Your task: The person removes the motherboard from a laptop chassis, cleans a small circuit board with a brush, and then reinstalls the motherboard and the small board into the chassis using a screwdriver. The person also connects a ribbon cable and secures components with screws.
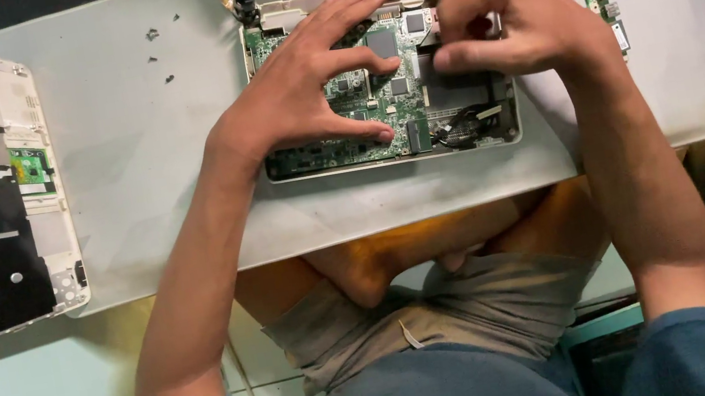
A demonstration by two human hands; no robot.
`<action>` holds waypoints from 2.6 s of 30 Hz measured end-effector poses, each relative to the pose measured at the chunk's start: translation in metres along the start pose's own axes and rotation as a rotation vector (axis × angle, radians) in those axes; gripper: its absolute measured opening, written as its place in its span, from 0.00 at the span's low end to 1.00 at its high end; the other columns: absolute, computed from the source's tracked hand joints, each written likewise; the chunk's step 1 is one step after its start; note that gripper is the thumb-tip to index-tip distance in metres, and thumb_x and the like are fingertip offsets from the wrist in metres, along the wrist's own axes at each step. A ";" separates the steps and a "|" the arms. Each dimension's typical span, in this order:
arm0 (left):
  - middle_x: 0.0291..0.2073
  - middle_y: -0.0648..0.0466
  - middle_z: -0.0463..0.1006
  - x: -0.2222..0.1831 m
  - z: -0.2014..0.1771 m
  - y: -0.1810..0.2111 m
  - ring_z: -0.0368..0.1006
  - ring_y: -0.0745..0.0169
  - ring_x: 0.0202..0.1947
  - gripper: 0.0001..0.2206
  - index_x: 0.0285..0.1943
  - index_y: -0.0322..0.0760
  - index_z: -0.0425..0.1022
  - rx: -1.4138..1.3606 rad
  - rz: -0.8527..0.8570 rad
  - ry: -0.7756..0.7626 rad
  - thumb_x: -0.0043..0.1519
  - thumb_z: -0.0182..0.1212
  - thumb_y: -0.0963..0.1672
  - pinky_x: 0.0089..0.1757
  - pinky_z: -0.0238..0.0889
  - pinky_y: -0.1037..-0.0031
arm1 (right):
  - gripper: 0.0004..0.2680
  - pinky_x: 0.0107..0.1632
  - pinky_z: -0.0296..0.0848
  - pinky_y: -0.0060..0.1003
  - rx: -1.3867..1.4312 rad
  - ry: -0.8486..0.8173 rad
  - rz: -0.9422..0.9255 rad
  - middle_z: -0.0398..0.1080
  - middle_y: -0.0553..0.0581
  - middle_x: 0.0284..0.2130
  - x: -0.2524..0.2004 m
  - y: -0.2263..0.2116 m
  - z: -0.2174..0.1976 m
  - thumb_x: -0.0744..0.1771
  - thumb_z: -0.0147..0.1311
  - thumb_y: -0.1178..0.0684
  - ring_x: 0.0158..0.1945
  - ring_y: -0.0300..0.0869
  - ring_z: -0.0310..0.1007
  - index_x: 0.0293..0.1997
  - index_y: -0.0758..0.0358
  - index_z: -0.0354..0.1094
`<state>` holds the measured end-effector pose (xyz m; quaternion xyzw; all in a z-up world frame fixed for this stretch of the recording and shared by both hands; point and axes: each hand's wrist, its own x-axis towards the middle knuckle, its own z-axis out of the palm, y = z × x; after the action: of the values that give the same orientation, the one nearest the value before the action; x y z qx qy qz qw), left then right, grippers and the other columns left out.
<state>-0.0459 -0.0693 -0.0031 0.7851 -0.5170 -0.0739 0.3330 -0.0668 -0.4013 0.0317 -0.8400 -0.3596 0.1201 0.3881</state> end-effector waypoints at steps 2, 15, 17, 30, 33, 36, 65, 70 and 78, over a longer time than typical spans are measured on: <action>0.90 0.40 0.55 0.000 0.003 -0.004 0.48 0.37 0.91 0.27 0.66 0.47 0.88 0.000 0.015 0.011 0.65 0.91 0.56 0.84 0.45 0.39 | 0.15 0.34 0.58 0.37 -0.022 -0.065 0.057 0.67 0.49 0.21 0.000 -0.001 0.006 0.71 0.65 0.45 0.27 0.38 0.61 0.27 0.60 0.73; 0.74 0.44 0.78 0.005 0.022 -0.011 0.71 0.38 0.77 0.10 0.53 0.45 0.90 0.162 0.108 0.271 0.77 0.78 0.51 0.73 0.64 0.39 | 0.19 0.38 0.60 0.42 -0.461 0.483 -0.098 0.66 0.53 0.24 -0.010 0.042 0.023 0.80 0.72 0.61 0.28 0.44 0.62 0.31 0.62 0.69; 0.74 0.45 0.78 0.005 0.026 -0.014 0.70 0.39 0.77 0.09 0.53 0.46 0.90 0.180 0.098 0.270 0.77 0.77 0.51 0.72 0.64 0.39 | 0.18 0.37 0.60 0.42 -0.447 0.473 -0.113 0.66 0.53 0.24 -0.008 0.037 0.028 0.80 0.72 0.62 0.28 0.44 0.63 0.32 0.63 0.71; 0.29 0.58 0.78 -0.010 -0.030 -0.032 0.73 0.62 0.34 0.17 0.34 0.44 0.76 0.225 -0.220 1.072 0.78 0.56 0.50 0.39 0.65 0.64 | 0.14 0.45 0.76 0.47 -0.684 0.418 -0.194 0.78 0.61 0.48 0.015 0.022 0.047 0.79 0.74 0.42 0.48 0.51 0.80 0.60 0.64 0.81; 0.42 0.53 0.76 -0.032 -0.008 -0.099 0.75 0.48 0.45 0.15 0.47 0.41 0.69 0.298 -0.547 1.025 0.72 0.69 0.51 0.50 0.69 0.55 | 0.17 0.43 0.73 0.47 -0.841 0.325 -0.181 0.75 0.59 0.51 0.016 0.023 0.052 0.77 0.72 0.36 0.52 0.52 0.74 0.65 0.58 0.83; 0.32 0.65 0.93 -0.032 -0.010 -0.116 0.91 0.55 0.38 0.13 0.59 0.49 0.84 0.109 -0.704 0.827 0.67 0.69 0.49 0.44 0.76 0.57 | 0.16 0.48 0.75 0.50 -0.771 0.322 -0.194 0.74 0.61 0.51 0.015 0.018 0.051 0.77 0.73 0.39 0.52 0.54 0.74 0.66 0.60 0.82; 0.46 0.59 0.77 -0.052 -0.052 -0.030 0.75 0.58 0.53 0.12 0.39 0.44 0.89 0.133 -0.343 0.349 0.70 0.87 0.49 0.52 0.69 0.63 | 0.09 0.46 0.73 0.50 -0.580 0.311 -0.215 0.71 0.63 0.48 0.018 0.004 0.046 0.77 0.75 0.53 0.49 0.56 0.72 0.62 0.64 0.81; 0.46 0.59 0.78 -0.051 -0.055 -0.023 0.76 0.58 0.53 0.10 0.44 0.45 0.87 0.155 -0.369 0.323 0.72 0.84 0.49 0.49 0.71 0.61 | 0.09 0.48 0.73 0.51 -0.575 0.297 -0.204 0.71 0.64 0.49 0.018 0.001 0.045 0.77 0.74 0.53 0.50 0.57 0.72 0.61 0.65 0.80; 0.27 0.60 0.79 -0.058 -0.061 -0.025 0.66 0.59 0.26 0.13 0.37 0.45 0.93 0.172 -0.355 0.378 0.76 0.73 0.48 0.35 0.59 0.61 | 0.08 0.52 0.70 0.52 -0.555 0.357 -0.242 0.74 0.65 0.51 0.016 0.014 0.044 0.77 0.76 0.54 0.50 0.57 0.72 0.60 0.66 0.81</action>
<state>-0.0250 0.0139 0.0160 0.8887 -0.3045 0.0608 0.3374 -0.0698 -0.3716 -0.0066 -0.8724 -0.4021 -0.1780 0.2134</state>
